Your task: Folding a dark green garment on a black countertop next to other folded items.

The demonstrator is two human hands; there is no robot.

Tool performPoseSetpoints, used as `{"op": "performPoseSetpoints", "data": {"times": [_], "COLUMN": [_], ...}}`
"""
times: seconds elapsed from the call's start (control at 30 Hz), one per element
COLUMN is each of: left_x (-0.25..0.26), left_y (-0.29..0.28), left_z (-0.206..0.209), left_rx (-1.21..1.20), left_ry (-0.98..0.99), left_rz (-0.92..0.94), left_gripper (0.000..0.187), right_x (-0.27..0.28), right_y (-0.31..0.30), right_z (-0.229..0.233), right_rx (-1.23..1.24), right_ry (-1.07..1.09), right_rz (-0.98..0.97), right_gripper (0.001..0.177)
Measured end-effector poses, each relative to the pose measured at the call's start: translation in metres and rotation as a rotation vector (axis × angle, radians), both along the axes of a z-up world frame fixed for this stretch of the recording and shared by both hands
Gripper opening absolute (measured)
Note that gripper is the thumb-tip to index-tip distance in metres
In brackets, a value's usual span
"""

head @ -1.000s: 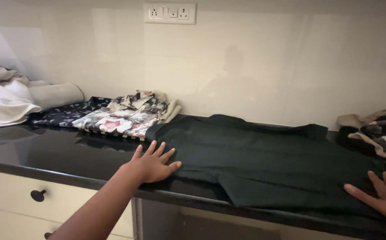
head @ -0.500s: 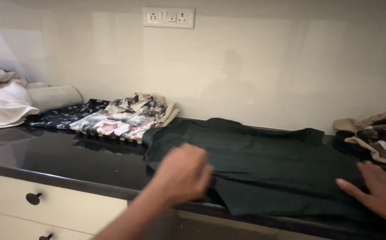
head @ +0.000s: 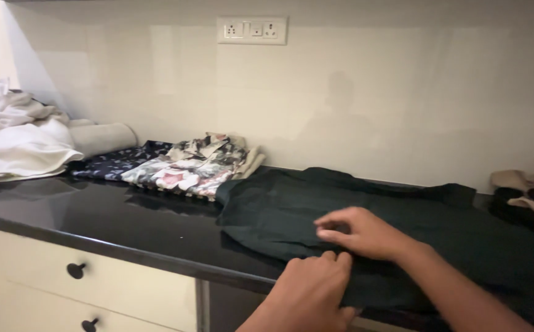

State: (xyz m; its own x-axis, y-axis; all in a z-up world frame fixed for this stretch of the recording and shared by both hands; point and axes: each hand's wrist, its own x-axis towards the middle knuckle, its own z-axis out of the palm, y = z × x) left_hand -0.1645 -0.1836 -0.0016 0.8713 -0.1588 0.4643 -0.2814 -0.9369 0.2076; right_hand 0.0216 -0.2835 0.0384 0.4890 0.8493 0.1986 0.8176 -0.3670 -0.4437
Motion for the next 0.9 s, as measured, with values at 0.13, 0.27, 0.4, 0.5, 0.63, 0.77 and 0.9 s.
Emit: {"op": "performPoseSetpoints", "data": {"times": [0.13, 0.27, 0.4, 0.5, 0.63, 0.77, 0.9], "left_x": [0.003, 0.032, 0.063, 0.081, 0.091, 0.073, 0.032], "left_y": [0.008, 0.005, -0.001, -0.006, 0.002, 0.022, 0.047], "left_z": [-0.015, -0.043, -0.082, -0.112, -0.121, -0.072, 0.021], "left_rx": [-0.049, -0.001, 0.208, 0.351, 0.287, 0.138, -0.24], "left_ry": [-0.078, -0.239, -0.411, -0.472, -0.505, -0.38, -0.37], "left_rz": [-0.082, -0.108, -0.119, -0.1, -0.189, -0.285, -0.125], "left_gripper": [0.04, 0.026, 0.02, 0.014, 0.012, 0.016, 0.024], "right_x": [-0.008, 0.005, 0.026, 0.034, 0.034, 0.036, 0.083], "right_y": [0.056, 0.087, 0.108, 0.12, 0.12, 0.107, 0.074], "right_z": [-0.005, -0.018, -0.036, -0.047, -0.052, -0.042, -0.035], "right_rx": [0.003, -0.036, 0.023, 0.072, 0.111, 0.128, 0.16], "right_ry": [-0.021, -0.053, -0.017, -0.019, -0.031, 0.057, 0.099], "right_rz": [0.126, 0.232, 0.234, 0.111, 0.05, 0.138, 0.208], "right_gripper": [0.047, 0.037, 0.022, 0.018, 0.016, 0.018, 0.02]}}
